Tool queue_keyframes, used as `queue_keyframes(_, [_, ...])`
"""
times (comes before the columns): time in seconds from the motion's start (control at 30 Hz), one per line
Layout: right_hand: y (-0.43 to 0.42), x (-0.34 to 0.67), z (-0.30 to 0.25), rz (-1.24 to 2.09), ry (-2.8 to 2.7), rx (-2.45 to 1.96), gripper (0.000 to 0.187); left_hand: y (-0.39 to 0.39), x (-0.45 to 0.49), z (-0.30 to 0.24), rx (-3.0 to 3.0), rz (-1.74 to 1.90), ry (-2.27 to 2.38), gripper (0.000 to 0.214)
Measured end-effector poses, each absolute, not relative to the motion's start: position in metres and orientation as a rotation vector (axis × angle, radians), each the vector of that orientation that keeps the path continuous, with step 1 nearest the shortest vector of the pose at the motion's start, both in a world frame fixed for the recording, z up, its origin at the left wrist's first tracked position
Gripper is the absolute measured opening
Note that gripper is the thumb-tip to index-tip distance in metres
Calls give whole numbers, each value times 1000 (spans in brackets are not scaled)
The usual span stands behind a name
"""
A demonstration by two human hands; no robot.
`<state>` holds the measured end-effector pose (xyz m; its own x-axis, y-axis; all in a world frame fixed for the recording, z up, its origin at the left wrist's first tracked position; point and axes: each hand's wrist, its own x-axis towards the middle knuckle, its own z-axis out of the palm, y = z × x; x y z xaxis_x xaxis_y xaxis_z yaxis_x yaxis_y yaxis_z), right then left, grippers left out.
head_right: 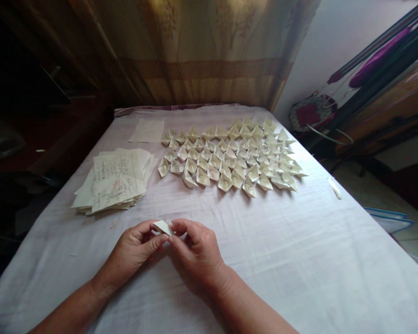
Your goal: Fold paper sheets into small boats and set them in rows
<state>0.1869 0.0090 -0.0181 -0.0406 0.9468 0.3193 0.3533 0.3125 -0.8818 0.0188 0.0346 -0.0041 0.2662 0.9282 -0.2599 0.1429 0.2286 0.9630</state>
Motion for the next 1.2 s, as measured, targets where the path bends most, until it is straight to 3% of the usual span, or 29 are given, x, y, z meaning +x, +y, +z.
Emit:
queue_keyframes(0.33, [9, 184, -24, 872, -1416, -1213, 19, 35, 18, -3, 1224, 768, 1182, 36])
queue_keyframes(0.77, [16, 185, -13, 1653, -817, -987, 45, 41, 10, -1, 1033, 668, 968, 46])
queue_keyframes(1.2, [16, 183, -6, 1774, -754, -963, 47, 39, 18, 7, 984, 760, 911, 40])
